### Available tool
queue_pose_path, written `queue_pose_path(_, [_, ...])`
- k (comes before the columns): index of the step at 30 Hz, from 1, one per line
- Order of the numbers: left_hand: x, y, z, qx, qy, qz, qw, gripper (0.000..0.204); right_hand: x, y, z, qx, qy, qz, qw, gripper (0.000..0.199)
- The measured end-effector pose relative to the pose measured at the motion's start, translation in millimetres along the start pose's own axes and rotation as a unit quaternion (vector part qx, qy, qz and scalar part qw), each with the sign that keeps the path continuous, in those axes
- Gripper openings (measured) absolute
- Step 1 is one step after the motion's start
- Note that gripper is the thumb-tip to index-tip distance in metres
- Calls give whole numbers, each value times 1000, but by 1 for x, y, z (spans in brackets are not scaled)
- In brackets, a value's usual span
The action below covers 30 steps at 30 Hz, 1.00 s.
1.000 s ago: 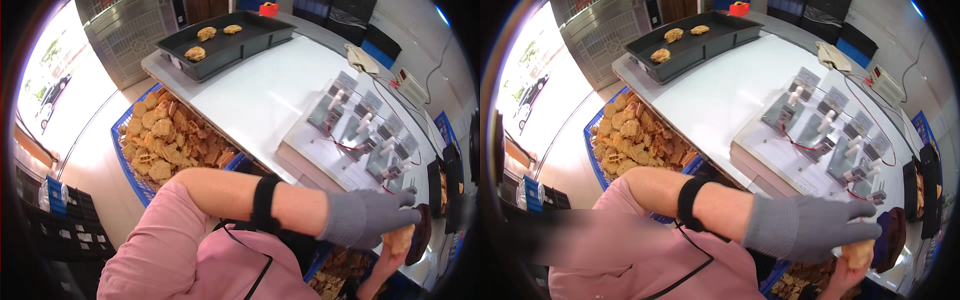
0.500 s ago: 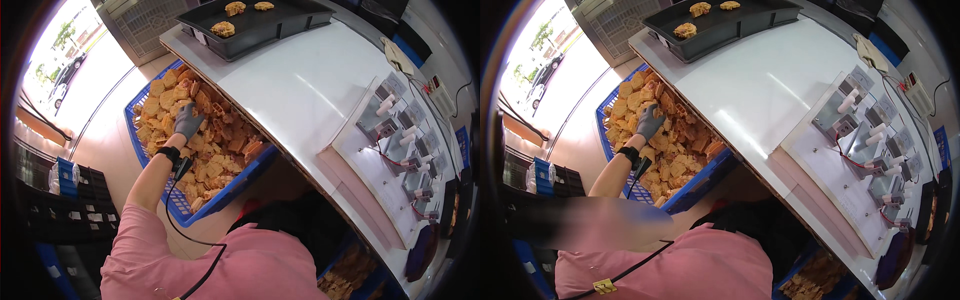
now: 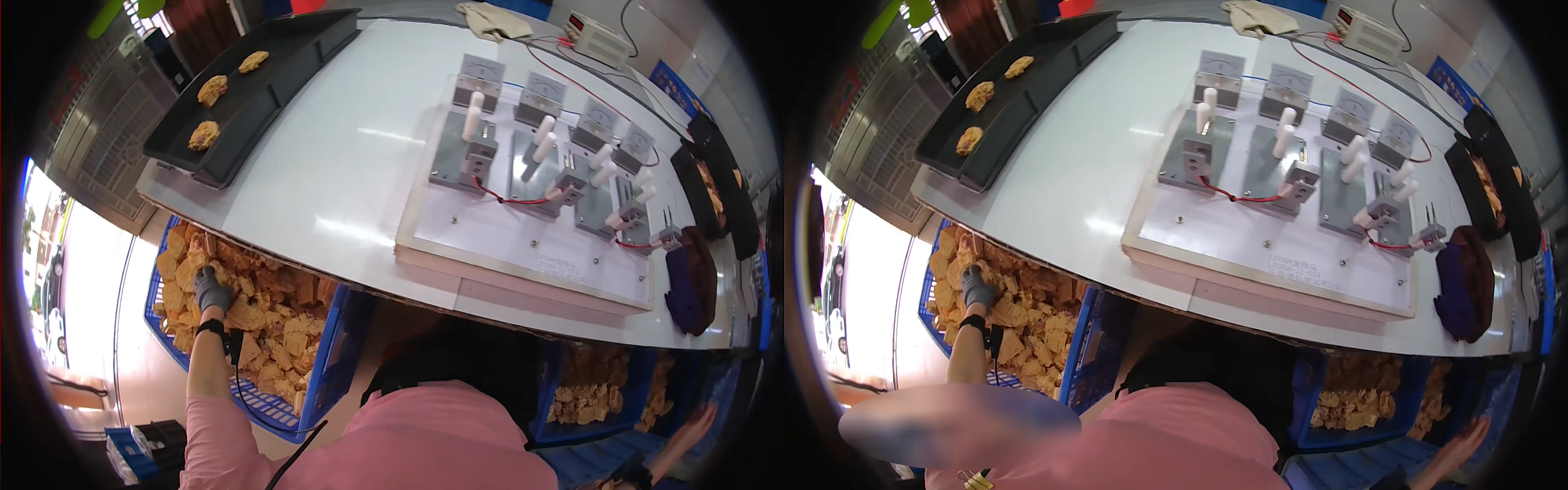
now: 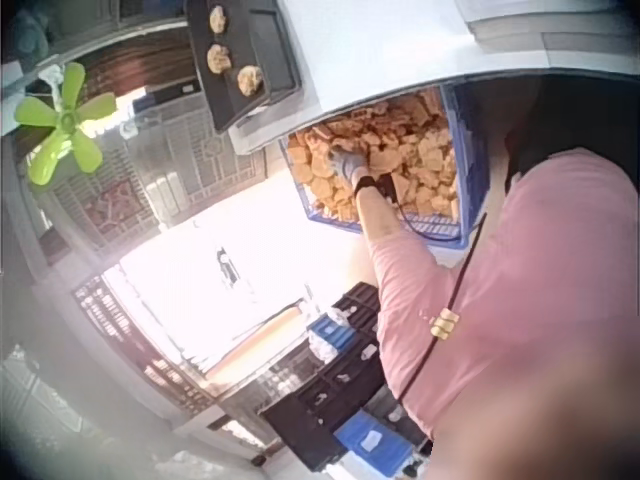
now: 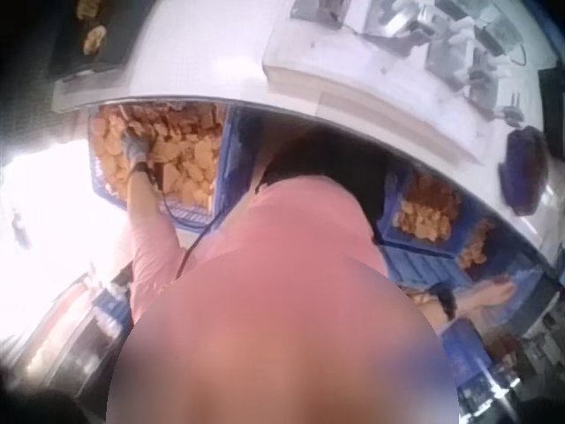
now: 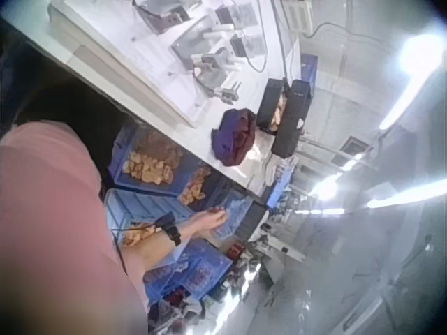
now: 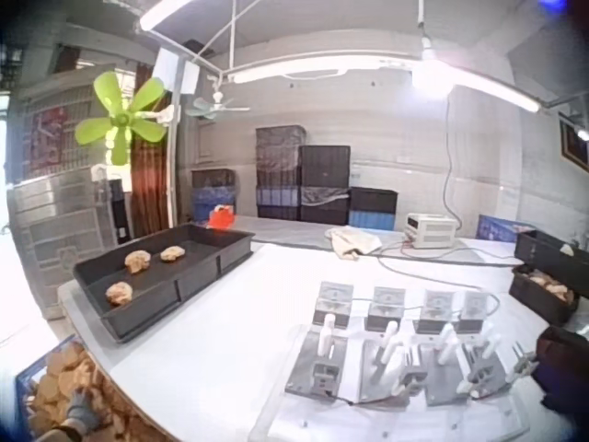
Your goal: Assembling plastic toy or device parts using a testing jig and manual assembly.
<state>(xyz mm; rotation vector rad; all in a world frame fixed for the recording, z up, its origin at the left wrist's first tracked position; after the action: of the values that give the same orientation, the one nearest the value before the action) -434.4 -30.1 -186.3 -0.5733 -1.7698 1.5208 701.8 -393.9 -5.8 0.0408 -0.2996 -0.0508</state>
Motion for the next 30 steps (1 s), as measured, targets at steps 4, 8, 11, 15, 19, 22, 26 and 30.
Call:
queue_pose_path(4, [-14,-12,-11,-104,45,-28,993,56,-148,177,94,53,-44,176,982,31])
queue_pose_path(8, [-49,-39,-1,-202,63,-83,974,55,-324,288,149,83,-137,474,866,11])
queue_pose_path(11, [-72,-89,18,-442,-51,-117,888,55,-406,314,176,150,-131,628,752,12])
queue_pose_path(15, [-139,-209,-124,-578,67,20,813,61,-483,331,189,202,-123,710,664,34])
queue_pose_path(19, [-186,-274,-253,-656,195,227,693,69,-518,333,192,171,-22,770,614,61])
queue_pose_path(22, [-208,-286,-290,-640,253,315,654,72,-535,327,189,151,23,827,540,69])
queue_pose_path(26, [-211,-286,-313,-680,207,324,625,78,-525,330,176,190,206,773,569,52])
queue_pose_path(30, [-218,-269,-323,-765,118,360,520,84,-521,335,175,250,259,714,601,50])
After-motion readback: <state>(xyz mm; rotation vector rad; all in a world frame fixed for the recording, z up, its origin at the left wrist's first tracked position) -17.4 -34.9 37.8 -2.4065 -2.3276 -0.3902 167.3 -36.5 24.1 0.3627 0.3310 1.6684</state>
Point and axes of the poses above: each hand's wrist, its own x-axis towards the middle knuckle, its own y-axis out of the palm, z = x × y, the point moved 6 cm from there along x, towards the middle knuckle, and after that the axes turned 11 degrees about -z, right-handed, at the moved point
